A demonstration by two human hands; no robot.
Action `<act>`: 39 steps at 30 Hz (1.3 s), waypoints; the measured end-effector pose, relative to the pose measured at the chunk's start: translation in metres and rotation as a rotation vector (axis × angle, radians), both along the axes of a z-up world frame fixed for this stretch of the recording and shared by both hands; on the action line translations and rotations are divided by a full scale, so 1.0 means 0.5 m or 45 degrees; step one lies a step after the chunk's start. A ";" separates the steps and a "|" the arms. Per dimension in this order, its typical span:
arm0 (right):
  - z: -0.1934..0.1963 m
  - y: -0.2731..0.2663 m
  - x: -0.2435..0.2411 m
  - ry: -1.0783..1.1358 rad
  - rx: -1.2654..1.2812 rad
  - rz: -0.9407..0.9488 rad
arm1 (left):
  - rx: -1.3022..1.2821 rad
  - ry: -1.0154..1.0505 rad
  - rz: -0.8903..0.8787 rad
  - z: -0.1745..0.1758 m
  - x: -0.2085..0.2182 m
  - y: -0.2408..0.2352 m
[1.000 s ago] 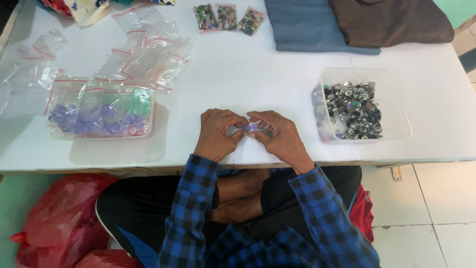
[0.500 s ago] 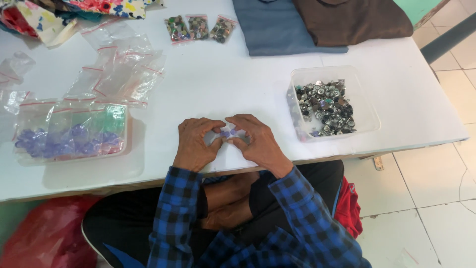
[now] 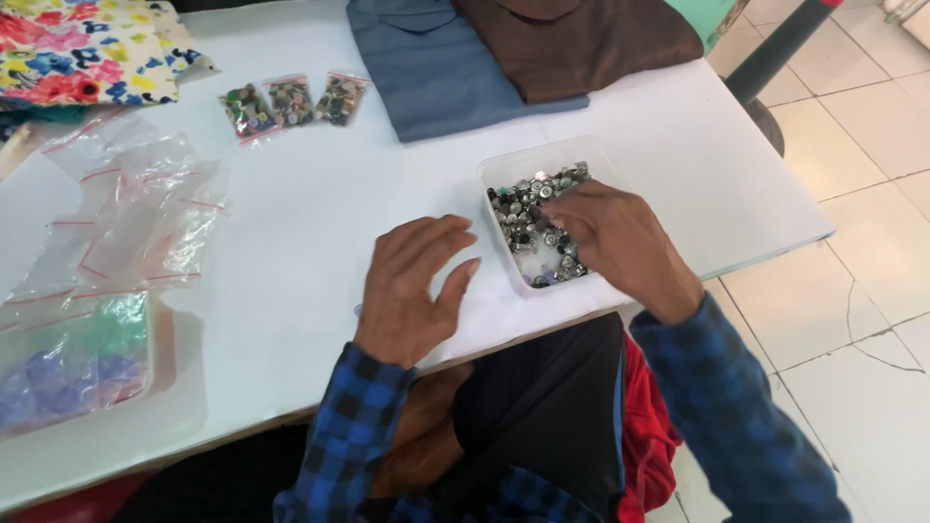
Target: Sorting and bagging small buttons into plastic zip-lock bags
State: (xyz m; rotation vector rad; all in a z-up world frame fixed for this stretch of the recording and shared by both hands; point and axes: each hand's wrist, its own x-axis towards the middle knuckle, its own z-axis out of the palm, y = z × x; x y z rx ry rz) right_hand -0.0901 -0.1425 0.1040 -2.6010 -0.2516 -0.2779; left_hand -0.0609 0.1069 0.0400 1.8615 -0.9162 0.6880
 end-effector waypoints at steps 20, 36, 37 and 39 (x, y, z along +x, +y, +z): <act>-0.044 -0.085 0.135 0.474 0.124 0.310 | 0.369 0.072 -0.002 -0.045 0.124 -0.183; 0.079 -0.035 0.091 0.788 -0.522 0.446 | 0.394 -0.026 0.023 -0.068 0.122 -0.182; 0.071 -0.054 0.088 0.791 -0.522 0.447 | 0.394 -0.023 0.023 -0.068 0.119 -0.183; 0.058 -0.090 0.086 0.496 -0.410 0.467 | 0.462 -0.165 0.122 -0.065 0.114 -0.182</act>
